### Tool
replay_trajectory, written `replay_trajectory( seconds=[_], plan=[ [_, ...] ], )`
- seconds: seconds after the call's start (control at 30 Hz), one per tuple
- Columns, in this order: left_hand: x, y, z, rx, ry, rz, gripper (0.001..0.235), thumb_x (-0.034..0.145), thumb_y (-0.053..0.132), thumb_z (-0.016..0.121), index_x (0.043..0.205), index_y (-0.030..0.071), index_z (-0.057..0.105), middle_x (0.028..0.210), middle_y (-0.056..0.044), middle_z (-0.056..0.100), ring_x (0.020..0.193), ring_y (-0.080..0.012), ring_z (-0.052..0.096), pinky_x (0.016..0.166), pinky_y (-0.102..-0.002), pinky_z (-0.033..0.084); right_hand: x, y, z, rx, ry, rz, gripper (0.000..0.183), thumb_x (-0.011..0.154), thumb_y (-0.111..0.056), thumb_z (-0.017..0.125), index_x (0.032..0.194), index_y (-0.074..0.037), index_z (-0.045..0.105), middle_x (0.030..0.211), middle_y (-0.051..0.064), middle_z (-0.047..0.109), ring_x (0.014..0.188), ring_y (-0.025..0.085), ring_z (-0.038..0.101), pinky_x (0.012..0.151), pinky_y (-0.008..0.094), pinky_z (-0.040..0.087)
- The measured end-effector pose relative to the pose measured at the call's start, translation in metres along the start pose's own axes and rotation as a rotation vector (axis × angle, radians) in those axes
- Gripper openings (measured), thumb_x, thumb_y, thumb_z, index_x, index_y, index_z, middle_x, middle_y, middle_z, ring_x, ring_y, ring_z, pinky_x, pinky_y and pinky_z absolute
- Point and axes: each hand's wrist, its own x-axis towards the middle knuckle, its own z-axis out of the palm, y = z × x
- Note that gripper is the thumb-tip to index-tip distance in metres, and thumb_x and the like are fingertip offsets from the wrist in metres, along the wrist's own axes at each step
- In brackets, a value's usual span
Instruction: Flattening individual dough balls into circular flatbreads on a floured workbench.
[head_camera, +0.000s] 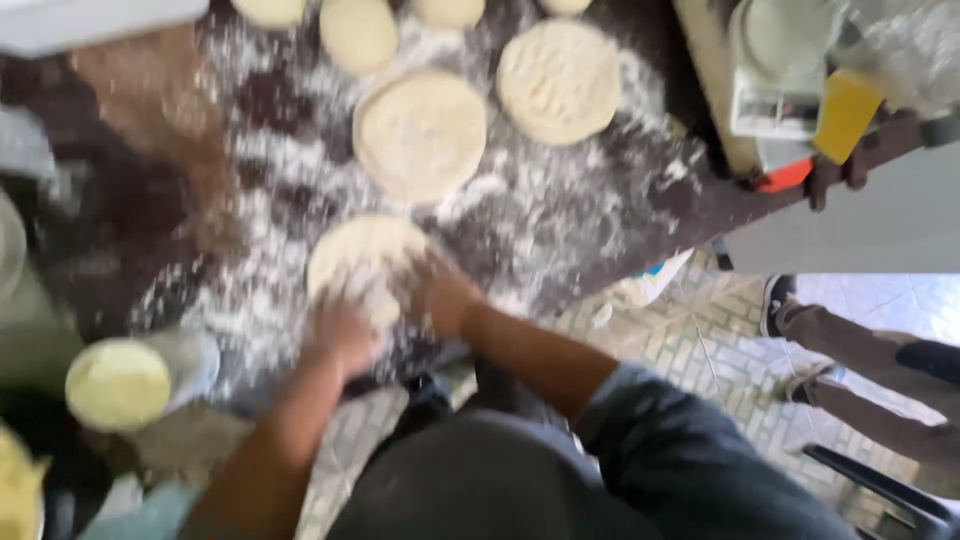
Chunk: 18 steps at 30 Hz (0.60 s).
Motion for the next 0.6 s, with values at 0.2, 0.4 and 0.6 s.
replay_trajectory(
  seconds=[0.2, 0.4, 0.6],
  plan=[
    [-0.053, 0.012, -0.049, 0.223, -0.026, 0.068, 0.060, 0.107, 0.038, 0.026, 0.152, 0.006, 0.050, 0.153, -0.013, 0.055, 0.146, -0.0237, 0.048, 0.132, -0.040, 0.020, 0.003, -0.011, -0.047, -0.079, 0.401, -0.113, 0.056, 0.092, -0.047, 0.040, 0.140, -0.027, 0.061, 0.158, 0.004, 0.049, 0.142, 0.048, 0.043, 0.111, 0.070, 0.033],
    [-0.031, -0.014, -0.012, -0.117, -0.129, -0.055, 0.068, 0.100, 0.060, 0.030, 0.144, 0.020, 0.063, 0.145, -0.016, 0.062, 0.138, -0.0324, 0.056, 0.108, -0.047, 0.049, -0.010, -0.018, -0.085, -0.115, 0.069, 0.024, 0.050, 0.097, -0.050, 0.045, 0.141, -0.035, 0.063, 0.150, -0.015, 0.057, 0.147, 0.020, 0.043, 0.125, 0.049, 0.021],
    [0.012, -0.029, 0.033, -0.384, -0.115, -0.116, 0.053, 0.104, 0.045, 0.044, 0.124, 0.005, 0.073, 0.126, -0.019, 0.071, 0.128, -0.0338, 0.064, 0.103, -0.050, 0.054, 0.009, -0.043, -0.143, 0.630, -0.044, 0.273, 0.059, 0.091, -0.047, 0.054, 0.141, -0.019, 0.065, 0.147, 0.009, 0.060, 0.131, 0.040, 0.052, 0.109, 0.054, 0.036]
  ],
)
